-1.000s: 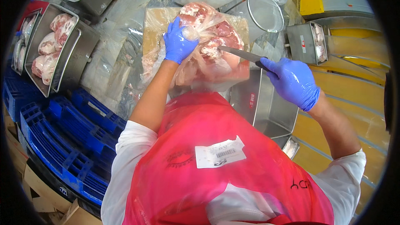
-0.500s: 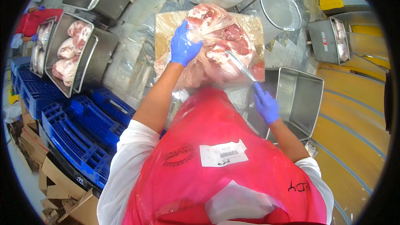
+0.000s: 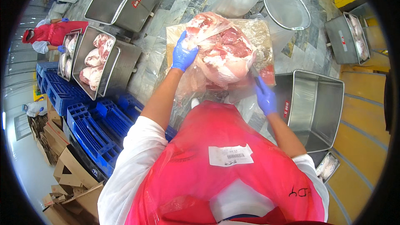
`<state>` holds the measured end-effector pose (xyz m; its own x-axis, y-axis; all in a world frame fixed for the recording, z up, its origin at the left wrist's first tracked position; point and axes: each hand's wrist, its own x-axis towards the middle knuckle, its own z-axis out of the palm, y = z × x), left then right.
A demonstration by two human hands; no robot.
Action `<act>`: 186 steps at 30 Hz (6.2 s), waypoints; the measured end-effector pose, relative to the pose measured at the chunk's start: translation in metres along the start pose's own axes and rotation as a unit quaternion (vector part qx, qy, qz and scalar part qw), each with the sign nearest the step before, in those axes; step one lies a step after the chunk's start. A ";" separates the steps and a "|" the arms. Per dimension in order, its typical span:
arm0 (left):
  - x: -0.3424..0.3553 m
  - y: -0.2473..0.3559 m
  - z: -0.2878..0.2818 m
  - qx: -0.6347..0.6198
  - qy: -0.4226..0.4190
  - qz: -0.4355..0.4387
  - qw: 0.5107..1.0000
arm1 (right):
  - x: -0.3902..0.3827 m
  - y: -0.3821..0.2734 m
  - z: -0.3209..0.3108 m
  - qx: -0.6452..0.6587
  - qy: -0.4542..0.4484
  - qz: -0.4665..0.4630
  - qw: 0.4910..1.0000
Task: The person trims a large piece of raw meat using a knife, removing fat and excess tissue. The trimmed pieces are placed into a metal tray. The person repeatedly adjusts the meat and the plastic wrap during the process.
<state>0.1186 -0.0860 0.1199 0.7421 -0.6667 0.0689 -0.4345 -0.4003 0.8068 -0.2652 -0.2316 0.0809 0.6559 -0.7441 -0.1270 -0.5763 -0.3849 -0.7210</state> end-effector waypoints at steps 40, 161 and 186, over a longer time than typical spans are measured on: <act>0.007 -0.026 -0.013 0.052 -0.005 0.183 0.982 | -0.072 -0.050 0.003 -0.279 0.085 -0.206 0.934; -0.101 0.077 0.182 0.457 -0.343 0.200 0.796 | -0.174 0.005 -0.082 0.069 0.085 0.150 0.983; -0.130 0.076 0.190 0.296 -0.184 -0.028 0.937 | -0.105 -0.070 -0.181 0.027 -0.034 0.069 0.997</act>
<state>-0.1083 -0.1494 0.0608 0.5939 -0.7617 -0.2590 -0.6877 -0.6477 0.3279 -0.3821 -0.2257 0.2682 0.6056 -0.7479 -0.2718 -0.6373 -0.2513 -0.7284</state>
